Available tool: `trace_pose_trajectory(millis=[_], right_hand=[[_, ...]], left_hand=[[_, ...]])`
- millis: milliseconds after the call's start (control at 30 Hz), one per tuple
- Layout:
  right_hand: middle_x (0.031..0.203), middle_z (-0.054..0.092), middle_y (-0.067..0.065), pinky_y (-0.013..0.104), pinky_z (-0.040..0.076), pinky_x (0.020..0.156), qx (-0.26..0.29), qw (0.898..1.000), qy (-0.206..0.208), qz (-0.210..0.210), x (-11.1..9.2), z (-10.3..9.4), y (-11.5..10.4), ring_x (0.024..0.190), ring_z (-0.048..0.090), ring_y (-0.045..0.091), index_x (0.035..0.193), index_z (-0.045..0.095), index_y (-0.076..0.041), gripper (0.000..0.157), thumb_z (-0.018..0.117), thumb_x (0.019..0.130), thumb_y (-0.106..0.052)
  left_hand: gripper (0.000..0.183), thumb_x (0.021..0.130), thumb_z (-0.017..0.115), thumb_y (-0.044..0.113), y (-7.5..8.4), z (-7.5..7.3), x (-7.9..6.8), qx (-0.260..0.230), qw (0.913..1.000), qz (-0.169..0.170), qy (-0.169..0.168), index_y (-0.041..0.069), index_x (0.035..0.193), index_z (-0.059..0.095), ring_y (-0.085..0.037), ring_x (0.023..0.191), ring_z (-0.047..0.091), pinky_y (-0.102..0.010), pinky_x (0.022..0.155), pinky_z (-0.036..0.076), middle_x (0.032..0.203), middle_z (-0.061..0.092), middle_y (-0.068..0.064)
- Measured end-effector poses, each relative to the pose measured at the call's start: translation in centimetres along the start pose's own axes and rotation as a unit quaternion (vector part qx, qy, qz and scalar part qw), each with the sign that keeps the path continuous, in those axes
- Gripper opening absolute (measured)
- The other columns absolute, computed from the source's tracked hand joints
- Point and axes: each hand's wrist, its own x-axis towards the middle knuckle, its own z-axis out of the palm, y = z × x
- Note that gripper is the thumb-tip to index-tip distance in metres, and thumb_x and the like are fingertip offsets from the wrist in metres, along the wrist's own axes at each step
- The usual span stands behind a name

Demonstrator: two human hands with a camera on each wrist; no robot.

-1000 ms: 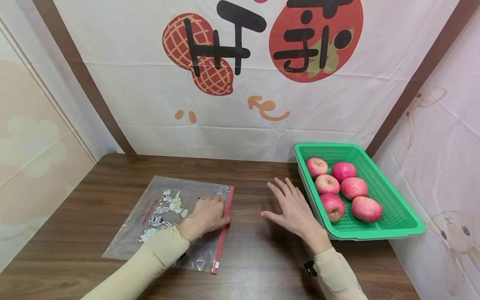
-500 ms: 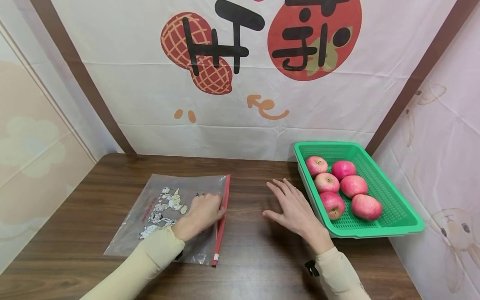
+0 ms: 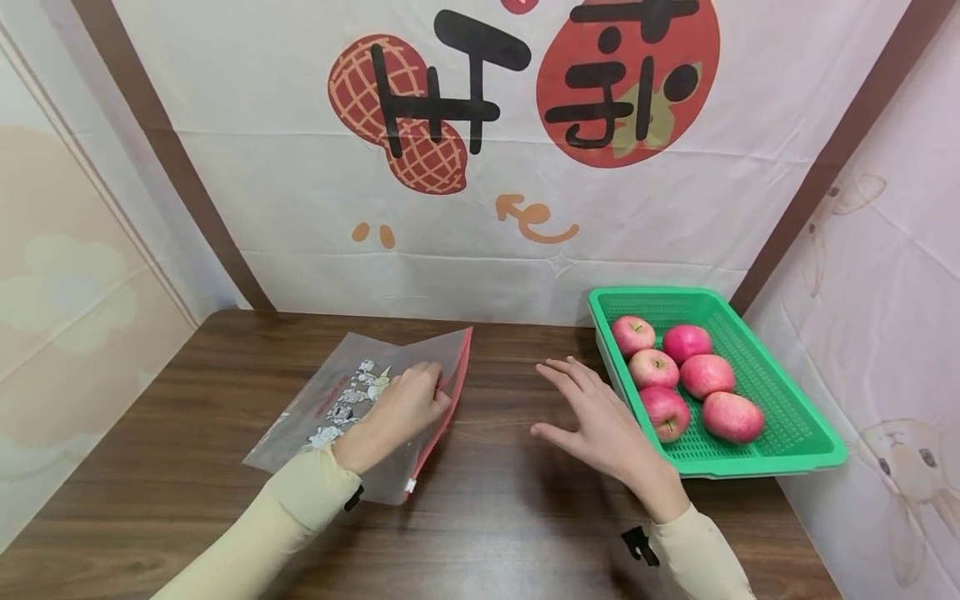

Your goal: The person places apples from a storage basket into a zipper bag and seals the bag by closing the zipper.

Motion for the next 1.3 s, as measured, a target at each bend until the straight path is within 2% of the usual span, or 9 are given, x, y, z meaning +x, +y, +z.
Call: trace_pose_trajectory(millis=[167,400,567,667,867,933,1100,1167,1300], right_hand=[[0.151,0.045,0.004,0.052,0.037,0.113,-0.009,1.000,0.021,-0.006,-0.6,-2.2,0.2,0.146,0.033,0.034,0.148,0.045,-0.019,0.080,0.075,0.081,-0.051],[0.152,0.041,0.012,0.051,0.041,0.107,-0.015,0.998,0.063,-0.011,-1.3,-4.8,2.0,0.140,0.039,0.030,0.146,0.046,-0.010,0.082,0.081,0.078,-0.040],[0.150,0.044,0.012,0.053,0.041,0.107,-0.043,0.994,0.090,-0.035,-1.3,-6.9,3.1,0.139,0.039,0.032,0.144,0.047,-0.007,0.084,0.085,0.075,-0.035],[0.149,0.045,0.012,0.053,0.047,0.100,-0.048,0.994,0.092,-0.024,-1.1,-8.2,3.9,0.138,0.040,0.033,0.145,0.047,-0.010,0.082,0.085,0.076,-0.033],[0.150,0.044,0.009,0.056,0.047,0.097,-0.051,0.996,0.058,0.033,-0.7,-10.0,5.9,0.136,0.040,0.032,0.145,0.047,-0.012,0.074,0.079,0.082,-0.035],[0.150,0.043,0.010,0.057,0.043,0.102,-0.055,0.997,0.041,0.038,-0.5,-10.3,6.6,0.136,0.039,0.033,0.145,0.046,-0.010,0.074,0.078,0.083,-0.035],[0.147,0.044,0.011,0.057,0.041,0.104,-0.072,0.996,0.016,0.043,0.4,-11.2,8.2,0.134,0.040,0.035,0.144,0.047,-0.010,0.072,0.075,0.085,-0.040],[0.146,0.046,0.012,0.057,0.040,0.105,-0.077,0.996,0.006,0.047,0.8,-11.7,8.9,0.133,0.041,0.036,0.144,0.048,-0.010,0.071,0.074,0.086,-0.040],[0.145,0.045,0.014,0.060,0.041,0.102,-0.086,0.994,-0.024,0.069,1.8,-12.5,10.0,0.131,0.041,0.038,0.144,0.046,-0.010,0.071,0.074,0.086,-0.039]], left_hand=[[0.008,0.070,0.060,0.000,0.3,-1.2,0.4,-0.013,0.9992,0.005,0.038,0.005,0.075,0.056,-0.021,0.061,0.051,-0.037,0.055,0.047,0.073,0.054,-0.007],[0.015,0.076,0.064,-0.003,0.8,-3.0,1.3,-0.047,0.9966,0.019,0.065,0.004,0.089,0.068,-0.020,0.069,0.059,-0.036,0.059,0.050,0.086,0.064,-0.009],[0.013,0.075,0.064,-0.005,0.8,-3.6,1.7,-0.043,0.9952,0.035,0.081,0.002,0.086,0.069,-0.019,0.065,0.056,-0.034,0.058,0.049,0.083,0.063,-0.009],[0.010,0.076,0.063,-0.004,0.7,-3.9,1.9,-0.042,0.9945,0.038,0.088,0.002,0.083,0.068,-0.019,0.064,0.055,-0.034,0.058,0.048,0.081,0.060,-0.009],[0.014,0.076,0.060,-0.005,0.3,-4.6,2.2,-0.072,0.9937,0.026,0.082,0.006,0.082,0.067,-0.018,0.065,0.053,-0.032,0.060,0.045,0.081,0.059,-0.007],[0.015,0.076,0.059,-0.005,0.2,-5.1,2.3,-0.089,0.9933,0.023,0.069,0.007,0.082,0.068,-0.016,0.066,0.053,-0.029,0.060,0.044,0.081,0.060,-0.007],[0.016,0.078,0.059,-0.001,0.1,-6.4,2.9,-0.122,0.9920,0.015,0.028,0.008,0.083,0.071,-0.014,0.068,0.052,-0.024,0.060,0.044,0.080,0.061,-0.005],[0.016,0.079,0.059,0.000,0.2,-6.8,3.2,-0.126,0.9916,0.017,0.026,0.009,0.083,0.071,-0.014,0.069,0.053,-0.024,0.061,0.045,0.080,0.062,-0.004],[0.013,0.080,0.061,0.000,0.5,-7.5,3.6,-0.124,0.9908,0.031,0.044,0.008,0.083,0.071,-0.014,0.070,0.056,-0.027,0.063,0.047,0.082,0.064,-0.003]])
